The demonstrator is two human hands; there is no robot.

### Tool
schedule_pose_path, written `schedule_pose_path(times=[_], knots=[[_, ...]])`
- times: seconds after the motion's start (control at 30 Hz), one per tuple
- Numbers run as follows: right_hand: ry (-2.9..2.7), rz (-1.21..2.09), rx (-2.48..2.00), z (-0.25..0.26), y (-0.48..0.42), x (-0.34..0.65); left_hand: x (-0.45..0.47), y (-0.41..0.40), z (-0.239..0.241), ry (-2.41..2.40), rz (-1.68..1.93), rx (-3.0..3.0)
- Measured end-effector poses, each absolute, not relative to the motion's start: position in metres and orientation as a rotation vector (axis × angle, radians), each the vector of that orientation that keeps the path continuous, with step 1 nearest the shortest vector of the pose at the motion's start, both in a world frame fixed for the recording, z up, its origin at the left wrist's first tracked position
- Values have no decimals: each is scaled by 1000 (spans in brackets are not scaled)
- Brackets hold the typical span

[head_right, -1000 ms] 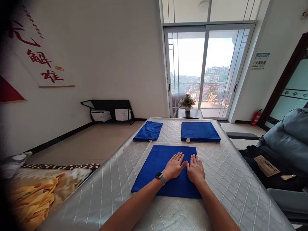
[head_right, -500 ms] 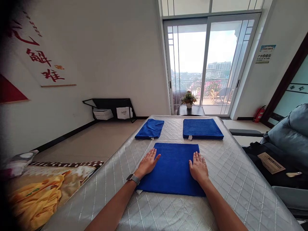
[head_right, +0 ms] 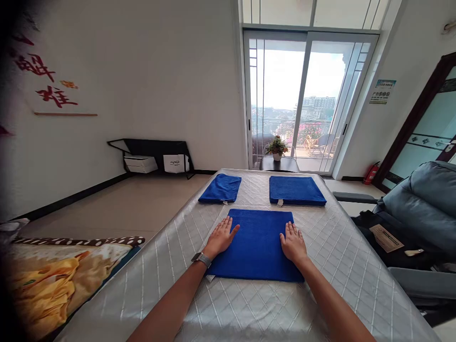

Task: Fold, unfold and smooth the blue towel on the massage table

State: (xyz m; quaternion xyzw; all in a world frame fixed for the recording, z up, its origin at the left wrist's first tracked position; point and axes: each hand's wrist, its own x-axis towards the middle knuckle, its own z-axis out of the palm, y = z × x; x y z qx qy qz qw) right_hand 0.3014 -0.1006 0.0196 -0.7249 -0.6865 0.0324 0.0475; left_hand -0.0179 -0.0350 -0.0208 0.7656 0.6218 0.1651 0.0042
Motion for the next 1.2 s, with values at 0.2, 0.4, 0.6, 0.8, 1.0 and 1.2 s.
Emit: schedule_pose_path(times=[0.2, 0.4, 0.6, 0.8, 1.0, 1.2], knots=[[-2126, 128, -2191, 26, -130, 300, -20, -34, -24, 1936, 562, 2448], [-2100, 185, -2181, 16, -157, 300, -19, -38, -18, 1942, 488, 2442], [-2079, 178, -2170, 14, -158, 298, -11, -46, 0, 2017, 525, 2467], [-2064, 170, -2159, 11, -157, 298, 63, -87, 19, 1492, 513, 2746], [-2149, 98, -2123, 5, -159, 303, 169, -123, 17, 1101, 496, 2820], [-2125, 98, -2130, 3, -158, 303, 173, -122, 7, 1259, 440, 2718]])
